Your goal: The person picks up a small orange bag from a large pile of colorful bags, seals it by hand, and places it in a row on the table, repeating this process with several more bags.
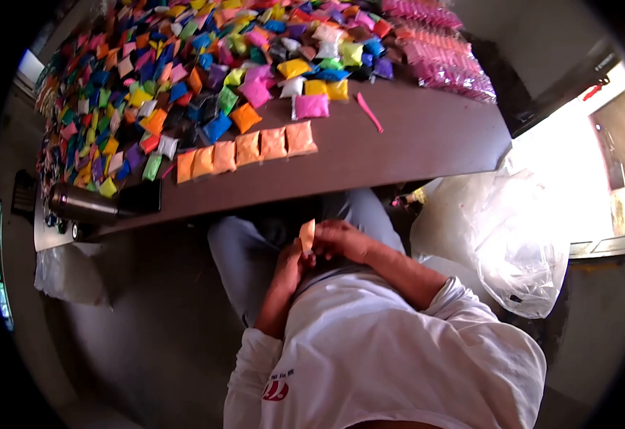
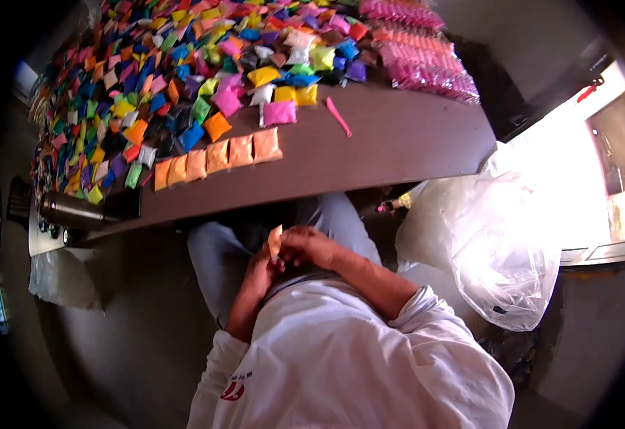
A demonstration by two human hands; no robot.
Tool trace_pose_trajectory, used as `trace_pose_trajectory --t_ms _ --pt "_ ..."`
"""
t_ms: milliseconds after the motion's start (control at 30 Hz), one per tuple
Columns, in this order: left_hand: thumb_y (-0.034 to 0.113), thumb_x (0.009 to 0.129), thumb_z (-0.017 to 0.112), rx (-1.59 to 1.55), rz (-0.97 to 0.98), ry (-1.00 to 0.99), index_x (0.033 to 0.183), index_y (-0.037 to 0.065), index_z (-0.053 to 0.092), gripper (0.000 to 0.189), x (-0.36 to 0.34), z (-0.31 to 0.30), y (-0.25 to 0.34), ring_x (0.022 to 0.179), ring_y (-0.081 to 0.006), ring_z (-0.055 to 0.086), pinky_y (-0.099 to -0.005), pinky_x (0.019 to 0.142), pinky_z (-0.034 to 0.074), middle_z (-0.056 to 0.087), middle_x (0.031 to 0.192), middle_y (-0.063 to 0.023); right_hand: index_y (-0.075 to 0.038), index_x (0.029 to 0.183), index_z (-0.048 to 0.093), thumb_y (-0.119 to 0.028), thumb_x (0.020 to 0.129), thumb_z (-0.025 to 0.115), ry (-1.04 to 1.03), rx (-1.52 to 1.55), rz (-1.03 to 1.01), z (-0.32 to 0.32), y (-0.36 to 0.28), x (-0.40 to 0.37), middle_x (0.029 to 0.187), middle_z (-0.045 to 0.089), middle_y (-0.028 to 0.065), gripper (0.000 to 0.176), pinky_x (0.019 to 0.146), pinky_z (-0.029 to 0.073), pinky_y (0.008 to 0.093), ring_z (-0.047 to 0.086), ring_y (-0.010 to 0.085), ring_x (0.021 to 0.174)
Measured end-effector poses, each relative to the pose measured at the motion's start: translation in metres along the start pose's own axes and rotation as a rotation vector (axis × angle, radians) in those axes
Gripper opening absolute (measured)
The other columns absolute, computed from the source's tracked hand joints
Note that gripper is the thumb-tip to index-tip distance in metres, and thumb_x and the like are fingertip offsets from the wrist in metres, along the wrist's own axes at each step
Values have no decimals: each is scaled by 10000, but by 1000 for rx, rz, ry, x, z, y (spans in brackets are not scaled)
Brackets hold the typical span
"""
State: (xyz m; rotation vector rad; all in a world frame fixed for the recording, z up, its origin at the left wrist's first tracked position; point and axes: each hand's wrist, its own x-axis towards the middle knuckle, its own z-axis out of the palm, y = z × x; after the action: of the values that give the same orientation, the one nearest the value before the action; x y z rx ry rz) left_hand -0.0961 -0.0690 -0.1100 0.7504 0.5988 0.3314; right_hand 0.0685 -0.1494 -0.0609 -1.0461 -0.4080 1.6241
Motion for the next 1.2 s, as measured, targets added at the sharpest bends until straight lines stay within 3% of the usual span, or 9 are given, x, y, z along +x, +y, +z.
trace_pose_trajectory --t_ms 200,267,367,433,500,667,867,1133,1200 --pt "461 891 510 424 9 69 765 45 620 449 -8 10 7 635 -95 519 -229 590 395 580 685 -10 -6 980 557 -233 854 617 276 -402 -206 12 4 -9 780 568 30 266 570 417 237 505 96 666" --pt "441 892 518 381 -15 3 764 46 616 427 -5 1 2 637 -100 527 -227 589 399 584 691 -14 10 958 535 -171 851 616 341 -684 -352 10 -3 -14 732 514 16 225 563 396 259 459 92 653" --pt "366 887 557 274 -61 -55 727 50 586 356 -2 -2 0 631 -123 548 -226 579 408 595 702 -39 11 949 536 -117 842 593 344 -537 -557 27 -46 -35 706 504 36 176 570 404 289 461 107 648" --pt "325 878 580 118 -79 -28 699 54 557 326 2 -4 -5 612 -134 545 -226 566 406 593 701 -54 14 935 543 -102 829 594 395 -669 -741 23 -85 -36 693 498 51 165 569 405 292 466 119 636" --pt "323 871 591 122 -120 -1 696 55 550 323 1 2 0 605 -139 543 -230 567 408 592 700 -63 22 945 550 -101 804 616 555 -1012 -672 -5 -118 -24 704 515 59 198 589 419 272 481 134 636" --pt "335 847 622 209 -179 146 691 50 539 334 -1 3 3 606 -154 544 -258 588 430 593 701 -87 35 977 558 -126 775 649 548 -929 -671 -36 -165 18 810 593 101 274 666 464 273 565 176 712" --pt "335 854 615 92 -165 127 696 43 539 341 4 -6 -5 607 -164 545 -270 590 436 592 700 -91 29 1065 541 -143 763 671 541 -844 -570 -32 -171 42 894 626 143 371 722 485 309 620 211 811" --pt "303 853 627 35 -171 133 716 39 542 309 6 -3 -6 601 -168 554 -272 575 454 590 699 -90 -48 1072 576 -198 724 705 895 -1266 -558 -14 -164 37 1014 609 140 400 746 499 349 613 281 816" --pt "301 850 631 19 -162 137 720 39 544 305 6 -6 -7 601 -168 556 -271 574 457 590 700 -90 -57 1051 594 -186 724 703 848 -1235 -587 -17 -161 35 1030 600 132 368 772 491 352 598 285 857"
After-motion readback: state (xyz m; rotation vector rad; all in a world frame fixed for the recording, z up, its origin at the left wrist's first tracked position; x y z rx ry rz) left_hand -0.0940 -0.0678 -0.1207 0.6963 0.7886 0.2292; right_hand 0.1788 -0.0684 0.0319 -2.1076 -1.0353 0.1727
